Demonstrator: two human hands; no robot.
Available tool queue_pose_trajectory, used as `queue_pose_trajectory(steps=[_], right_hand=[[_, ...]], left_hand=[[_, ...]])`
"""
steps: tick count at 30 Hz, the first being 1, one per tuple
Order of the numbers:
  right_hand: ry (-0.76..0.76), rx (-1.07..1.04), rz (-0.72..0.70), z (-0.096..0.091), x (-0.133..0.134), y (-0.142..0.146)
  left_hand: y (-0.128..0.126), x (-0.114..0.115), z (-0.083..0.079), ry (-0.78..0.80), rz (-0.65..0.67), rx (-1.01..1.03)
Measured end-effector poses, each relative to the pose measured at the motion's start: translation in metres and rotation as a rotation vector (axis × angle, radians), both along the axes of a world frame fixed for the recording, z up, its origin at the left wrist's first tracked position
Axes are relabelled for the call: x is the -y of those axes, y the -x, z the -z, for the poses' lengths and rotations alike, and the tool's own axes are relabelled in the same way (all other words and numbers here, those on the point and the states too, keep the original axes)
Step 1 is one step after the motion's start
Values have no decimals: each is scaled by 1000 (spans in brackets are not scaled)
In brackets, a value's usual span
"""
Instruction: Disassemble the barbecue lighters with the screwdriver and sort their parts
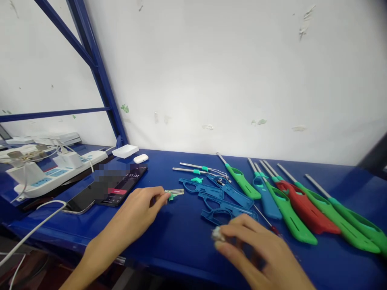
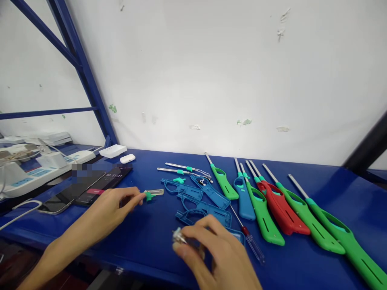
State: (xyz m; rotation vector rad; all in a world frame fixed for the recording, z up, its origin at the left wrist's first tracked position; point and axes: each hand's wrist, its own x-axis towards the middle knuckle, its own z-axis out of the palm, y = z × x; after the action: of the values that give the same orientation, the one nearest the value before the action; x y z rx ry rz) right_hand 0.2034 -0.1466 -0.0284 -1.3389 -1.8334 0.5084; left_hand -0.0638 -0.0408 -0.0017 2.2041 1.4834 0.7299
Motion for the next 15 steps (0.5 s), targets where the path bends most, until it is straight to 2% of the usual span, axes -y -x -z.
queue_pose_trajectory(steps=[2, 3, 6, 8, 11, 15], right_hand=[[-52, 198, -28, 3, -16, 21], [-105, 280, 2, 5, -23, 31], [-191, 357, 66, 4, -40, 57], [-252, 377, 90, 1, -46, 64], [-340, 384, 132, -4, -44, 52], [-430, 399, 222, -2, -24, 6]], left_hand=[[9, -6, 2, -9, -18, -57], [12, -8, 2, -13, -24, -77], [17, -10, 4, -47, -37, -108], [16, -9, 5, -83, -48, -117], [14, -4, 3, -126, -75, -125], [12, 7, -4, -168, -96, -118]])
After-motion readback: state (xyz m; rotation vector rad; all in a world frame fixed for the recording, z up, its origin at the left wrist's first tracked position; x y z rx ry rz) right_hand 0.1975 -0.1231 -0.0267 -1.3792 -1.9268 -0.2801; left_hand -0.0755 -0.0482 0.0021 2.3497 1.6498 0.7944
